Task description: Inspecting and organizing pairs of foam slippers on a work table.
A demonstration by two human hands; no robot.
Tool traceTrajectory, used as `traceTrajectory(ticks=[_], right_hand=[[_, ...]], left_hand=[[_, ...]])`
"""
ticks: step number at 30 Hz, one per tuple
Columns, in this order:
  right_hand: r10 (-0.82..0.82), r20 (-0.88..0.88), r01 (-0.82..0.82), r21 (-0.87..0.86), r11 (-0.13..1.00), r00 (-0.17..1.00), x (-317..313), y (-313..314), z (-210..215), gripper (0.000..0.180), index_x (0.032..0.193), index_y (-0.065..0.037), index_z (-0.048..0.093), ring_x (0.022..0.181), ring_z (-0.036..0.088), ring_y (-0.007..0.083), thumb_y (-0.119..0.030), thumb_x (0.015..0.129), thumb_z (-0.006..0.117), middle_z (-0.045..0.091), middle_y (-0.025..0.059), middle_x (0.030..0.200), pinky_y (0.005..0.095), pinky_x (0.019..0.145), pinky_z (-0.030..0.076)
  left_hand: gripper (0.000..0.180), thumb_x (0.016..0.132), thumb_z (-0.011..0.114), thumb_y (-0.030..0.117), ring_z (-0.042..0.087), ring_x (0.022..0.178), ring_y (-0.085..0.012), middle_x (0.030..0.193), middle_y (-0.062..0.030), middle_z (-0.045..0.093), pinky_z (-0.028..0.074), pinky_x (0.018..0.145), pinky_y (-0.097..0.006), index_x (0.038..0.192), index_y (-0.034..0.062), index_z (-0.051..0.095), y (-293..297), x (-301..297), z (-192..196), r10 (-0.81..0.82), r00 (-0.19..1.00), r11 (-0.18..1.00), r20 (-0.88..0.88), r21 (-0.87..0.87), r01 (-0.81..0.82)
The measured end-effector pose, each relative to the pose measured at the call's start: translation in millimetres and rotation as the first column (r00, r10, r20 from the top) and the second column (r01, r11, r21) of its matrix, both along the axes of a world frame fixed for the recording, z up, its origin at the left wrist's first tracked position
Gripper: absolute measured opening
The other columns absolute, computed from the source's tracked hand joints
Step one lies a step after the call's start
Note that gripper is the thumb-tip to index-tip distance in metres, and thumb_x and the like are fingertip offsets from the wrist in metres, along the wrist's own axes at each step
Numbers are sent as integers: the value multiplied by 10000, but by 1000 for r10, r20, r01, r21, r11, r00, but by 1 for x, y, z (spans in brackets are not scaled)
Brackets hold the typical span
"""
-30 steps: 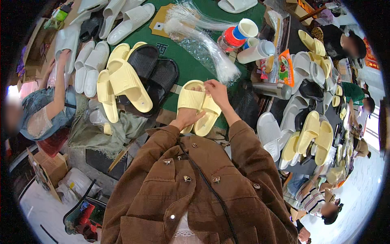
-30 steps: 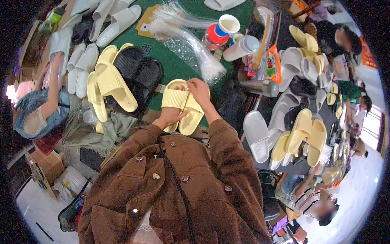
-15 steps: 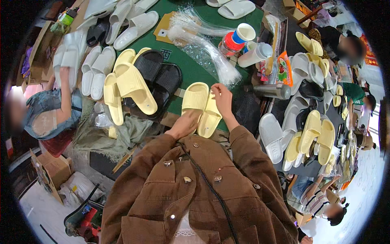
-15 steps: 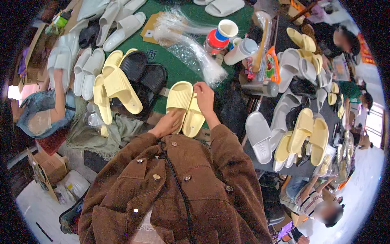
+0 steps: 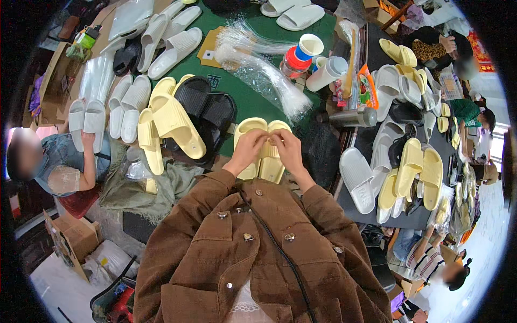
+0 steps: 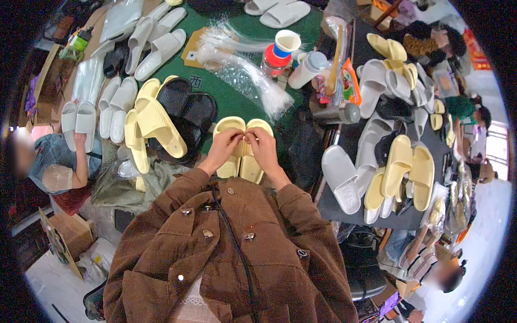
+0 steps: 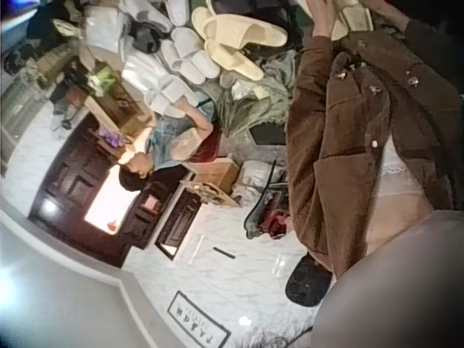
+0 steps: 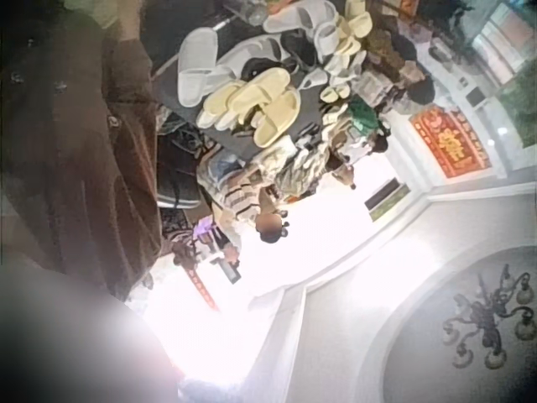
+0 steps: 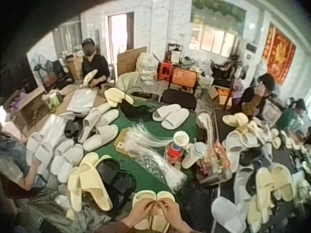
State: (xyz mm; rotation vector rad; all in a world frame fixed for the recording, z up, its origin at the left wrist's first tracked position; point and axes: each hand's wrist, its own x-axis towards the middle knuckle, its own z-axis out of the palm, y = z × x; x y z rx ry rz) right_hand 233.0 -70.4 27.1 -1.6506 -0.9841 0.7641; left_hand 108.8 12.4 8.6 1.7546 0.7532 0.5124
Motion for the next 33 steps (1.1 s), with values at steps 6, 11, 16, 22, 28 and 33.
traceTrajectory(ticks=[6, 11, 16, 22, 28, 33], right_hand=[[-94, -102, 95, -1, 996, 990, -3, -5, 4, 155, 973, 48, 586, 685, 599, 114, -32, 867, 507, 601, 74, 786, 239, 642, 509], [-188, -217, 164, -121, 979, 958, -8, -9, 13, 141, 908, 38, 595, 630, 570, 85, -84, 867, 538, 593, 45, 707, 211, 583, 480], [-155, -24, 149, -154, 977, 988, -14, -13, 17, 137, 887, 13, 593, 606, 603, 133, -113, 838, 571, 610, 96, 691, 249, 550, 473], [-128, 149, 144, -103, 984, 981, -19, -12, 18, 133, 865, -17, 604, 633, 616, 265, -136, 810, 584, 615, 146, 731, 315, 562, 467], [-119, 165, 144, -146, 979, 979, -21, -13, 24, 135, 859, -16, 606, 619, 604, 263, -138, 805, 588, 610, 138, 721, 317, 556, 459], [-147, 135, 161, -98, 982, 980, -22, -13, 24, 130, 853, -16, 606, 602, 602, 256, -134, 799, 596, 609, 133, 709, 310, 545, 456]], left_hand=[[131, 819, 557, 83, 591, 696, -282, 786, -149, 609, 453, 620, -329, 885, -25, 591, -2, 5, 8, 56, 998, 996, -7, 64, -55], [118, 817, 571, 82, 556, 643, -115, 718, -79, 598, 438, 593, -256, 869, -21, 595, -6, 6, 17, 162, 987, 985, 11, -65, -161], [105, 821, 574, 81, 544, 643, -87, 697, -50, 592, 434, 593, -231, 851, -19, 586, -14, 6, 25, 220, 974, 967, 58, -146, -210], [101, 827, 572, 82, 528, 640, -68, 686, -36, 584, 429, 589, -221, 832, -19, 579, -17, 4, 28, 250, 967, 951, 55, -203, -235], [94, 814, 581, 68, 534, 636, -78, 686, -46, 584, 431, 583, -226, 822, -25, 580, -19, 1, 28, 236, 971, 964, 50, -136, -227], [95, 801, 589, 61, 581, 642, -133, 703, -83, 596, 452, 595, -251, 820, -32, 586, -19, 2, 29, 258, 963, 966, 75, -46, -255]])
